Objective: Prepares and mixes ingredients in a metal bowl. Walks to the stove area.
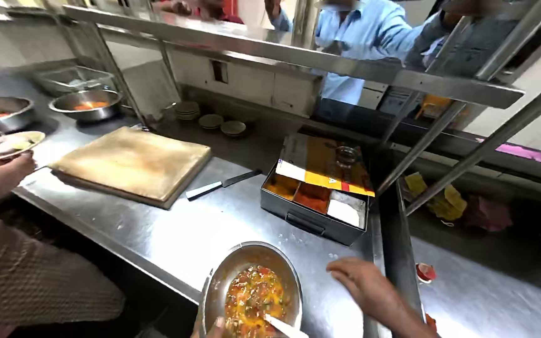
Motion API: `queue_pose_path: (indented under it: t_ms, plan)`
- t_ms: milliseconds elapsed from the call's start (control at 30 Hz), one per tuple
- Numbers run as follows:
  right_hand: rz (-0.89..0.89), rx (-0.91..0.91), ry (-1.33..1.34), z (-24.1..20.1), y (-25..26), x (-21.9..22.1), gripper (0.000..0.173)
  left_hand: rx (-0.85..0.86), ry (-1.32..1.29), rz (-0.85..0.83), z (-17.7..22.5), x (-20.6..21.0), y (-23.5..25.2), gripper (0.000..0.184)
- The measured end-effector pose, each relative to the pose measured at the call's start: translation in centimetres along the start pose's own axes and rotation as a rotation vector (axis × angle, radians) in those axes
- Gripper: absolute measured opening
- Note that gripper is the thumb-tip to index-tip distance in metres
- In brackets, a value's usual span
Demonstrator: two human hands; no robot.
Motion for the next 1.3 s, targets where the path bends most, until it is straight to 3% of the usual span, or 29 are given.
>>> queue_pose_path:
  t_ms: [133,233,433,633,833,1033,1300]
  plan:
    - [0.115,0.303,-0.120,5.0,5.4,-5.6,0.024,-0.026,0.050,-0.112,1.3,-0.3,3.4,0.059]
    - [0.058,0.431,-0.197,8.8,9.5,-6.6,0.022,-0.058,0.100,-0.160,2.0,-0.2,5.0,0.064]
    - [-0.238,0.443,-0.327,12.8,15.5,-4.0,0.020,-0.060,0.084,-0.160,2.1,0.2,6.5,0.065]
    - [-0.391,0.442,-0.345,13.5,16.4,-2.8,0.019,-0.100,0.078,-0.109,1.5,0.5,6.7,0.065]
    - [-0.178,0.415,-0.280,13.5,15.9,-4.2,0.015,-0.095,0.059,-0.093,1.4,1.2,6.8,0.063]
    - [-0.338,0.362,-0.399,14.2,16.7,-2.5,0.015,-0.125,0.052,-0.069,1.1,1.5,7.1,0.063]
    - [0.030,0.357,-0.207,12.1,14.0,-7.5,0.012,-0.130,-0.011,-0.109,0.3,1.9,8.6,0.069]
Point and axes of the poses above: each hand's wrist, its own y-axis towards the middle knuckle, its own x-axis out of the palm, z = x × y, the point moved 7 cm from there along y, towards the middle knuckle, and after that the axes turned 6 degrees about -z, right-handed, at the moved point
